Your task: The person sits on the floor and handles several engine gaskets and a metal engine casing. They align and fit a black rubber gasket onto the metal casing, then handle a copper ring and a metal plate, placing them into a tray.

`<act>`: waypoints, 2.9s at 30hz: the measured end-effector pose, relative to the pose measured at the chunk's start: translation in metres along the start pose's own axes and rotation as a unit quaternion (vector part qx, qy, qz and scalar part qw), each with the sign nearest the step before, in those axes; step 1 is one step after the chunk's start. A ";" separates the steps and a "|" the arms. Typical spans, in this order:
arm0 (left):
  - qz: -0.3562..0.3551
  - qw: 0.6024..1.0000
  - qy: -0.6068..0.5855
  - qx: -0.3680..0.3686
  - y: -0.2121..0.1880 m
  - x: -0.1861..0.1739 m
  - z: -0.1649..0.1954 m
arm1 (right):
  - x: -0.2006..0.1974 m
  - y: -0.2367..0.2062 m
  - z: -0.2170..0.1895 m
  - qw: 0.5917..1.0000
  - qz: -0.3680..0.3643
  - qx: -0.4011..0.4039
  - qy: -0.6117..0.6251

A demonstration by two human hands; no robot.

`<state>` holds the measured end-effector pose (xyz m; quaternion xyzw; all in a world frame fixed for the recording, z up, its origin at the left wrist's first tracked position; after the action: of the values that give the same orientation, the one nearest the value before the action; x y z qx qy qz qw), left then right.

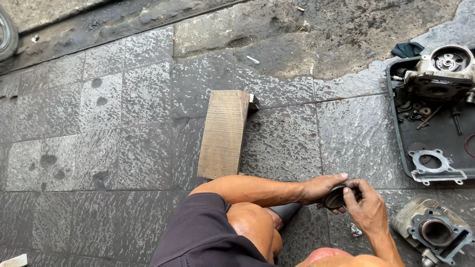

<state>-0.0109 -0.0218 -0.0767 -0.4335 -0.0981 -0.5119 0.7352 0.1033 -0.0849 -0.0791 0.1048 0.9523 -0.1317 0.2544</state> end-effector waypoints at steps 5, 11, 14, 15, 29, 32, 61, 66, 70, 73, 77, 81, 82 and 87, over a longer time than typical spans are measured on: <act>0.004 0.999 0.052 0.000 -0.003 -0.001 0.002 | 0.000 -0.001 -0.001 1.000 -0.006 0.012 -0.002; 0.004 0.998 0.066 0.000 -0.007 0.003 0.006 | 0.000 -0.002 -0.002 1.000 -0.006 0.015 -0.001; 0.009 0.997 0.072 -0.008 -0.006 0.004 0.006 | -0.002 -0.003 -0.003 1.000 -0.005 0.015 -0.003; 0.005 0.998 0.067 -0.009 -0.006 0.005 0.006 | -0.003 -0.004 -0.003 1.000 -0.005 0.012 -0.004; -0.007 0.998 0.053 0.021 -0.008 0.018 0.017 | -0.013 -0.013 0.008 0.999 0.037 -0.013 0.016; 0.025 0.994 0.103 0.001 -0.010 0.013 0.018 | -0.009 -0.011 0.018 0.998 0.041 0.019 0.050; 0.056 0.964 0.218 0.141 -0.008 0.018 0.037 | 0.018 0.000 0.061 0.964 0.045 0.119 0.233; 0.053 0.967 0.210 0.136 -0.008 0.019 0.036 | 0.017 0.000 0.065 0.967 0.037 0.131 0.217; 0.041 0.969 0.206 0.133 -0.005 0.018 0.034 | 0.017 0.000 0.066 0.964 0.041 0.121 0.234; 0.035 0.971 0.192 0.136 -0.002 0.017 0.032 | 0.017 -0.001 0.065 0.967 0.055 0.099 0.229; 0.039 0.977 0.173 0.116 0.001 0.013 0.028 | 0.012 -0.004 0.053 0.977 0.075 0.047 0.194; 0.038 0.984 0.146 0.093 -0.001 0.009 0.024 | 0.008 -0.007 0.042 0.991 0.054 0.070 0.101; 0.042 0.986 0.139 0.087 -0.001 0.009 0.023 | 0.006 -0.008 0.038 0.992 0.054 0.064 0.090; 0.042 0.986 0.152 0.056 -0.005 0.010 0.022 | 0.000 -0.007 0.023 0.998 0.056 -0.002 0.039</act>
<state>-0.0039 -0.0123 -0.0547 -0.3130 0.0044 -0.5341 0.7854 0.1119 -0.0988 -0.0965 0.1629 0.9544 -0.1115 0.2240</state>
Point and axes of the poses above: each hand's wrist, its own y-axis towards the middle knuckle, its own x-axis out of the palm, z = x × y, the point moved 6 cm from there along y, towards the middle knuckle, and after that the axes turned 4 degrees about -z, right-handed, at the moved point
